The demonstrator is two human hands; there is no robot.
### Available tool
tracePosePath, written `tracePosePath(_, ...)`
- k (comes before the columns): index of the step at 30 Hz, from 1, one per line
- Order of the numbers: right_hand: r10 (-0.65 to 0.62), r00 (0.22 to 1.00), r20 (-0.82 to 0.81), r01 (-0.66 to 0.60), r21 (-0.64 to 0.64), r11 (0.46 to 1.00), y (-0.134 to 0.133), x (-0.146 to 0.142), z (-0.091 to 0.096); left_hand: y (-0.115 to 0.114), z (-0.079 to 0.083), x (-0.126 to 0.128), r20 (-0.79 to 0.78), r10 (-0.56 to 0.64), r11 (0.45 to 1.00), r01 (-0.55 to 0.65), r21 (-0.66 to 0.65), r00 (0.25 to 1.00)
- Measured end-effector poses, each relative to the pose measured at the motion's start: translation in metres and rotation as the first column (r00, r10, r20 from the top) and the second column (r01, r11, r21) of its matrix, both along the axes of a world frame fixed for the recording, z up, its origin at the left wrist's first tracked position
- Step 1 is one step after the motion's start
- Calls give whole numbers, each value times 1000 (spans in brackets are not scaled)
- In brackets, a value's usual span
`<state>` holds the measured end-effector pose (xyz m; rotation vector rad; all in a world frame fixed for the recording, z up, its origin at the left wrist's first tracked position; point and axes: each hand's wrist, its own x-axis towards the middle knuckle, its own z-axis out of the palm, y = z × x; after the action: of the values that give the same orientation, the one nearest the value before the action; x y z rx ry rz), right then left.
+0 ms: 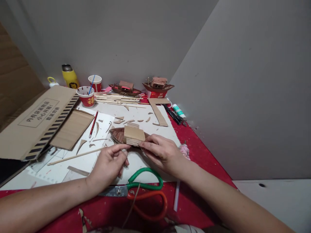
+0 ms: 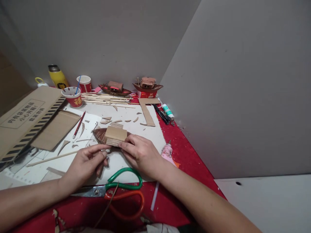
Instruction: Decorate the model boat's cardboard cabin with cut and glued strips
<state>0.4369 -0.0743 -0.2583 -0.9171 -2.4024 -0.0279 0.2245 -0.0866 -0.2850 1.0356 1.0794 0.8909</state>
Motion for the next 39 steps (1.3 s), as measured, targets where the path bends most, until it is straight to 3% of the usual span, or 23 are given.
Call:
tracePosePath(9, -17, 994, 108, 6, 97, 995, -1, -2, 2, 10, 14, -7, 15, 128, 985, -129, 119, 992)
tracePosePath(14, -18, 991, 129, 3, 123, 992, -1, -2, 3, 16, 19, -4, -15, 50, 976, -45, 215, 999)
tracePosePath(22, -38, 987, 155, 15, 147, 989, -1, -2, 2, 26, 19, -3, 18, -143, 984, 140, 106, 990)
tracePosePath(39, -41, 989, 139, 28, 91, 995, -3, -2, 3, 31, 16, 4, 59, -107, 989, 100, 114, 993)
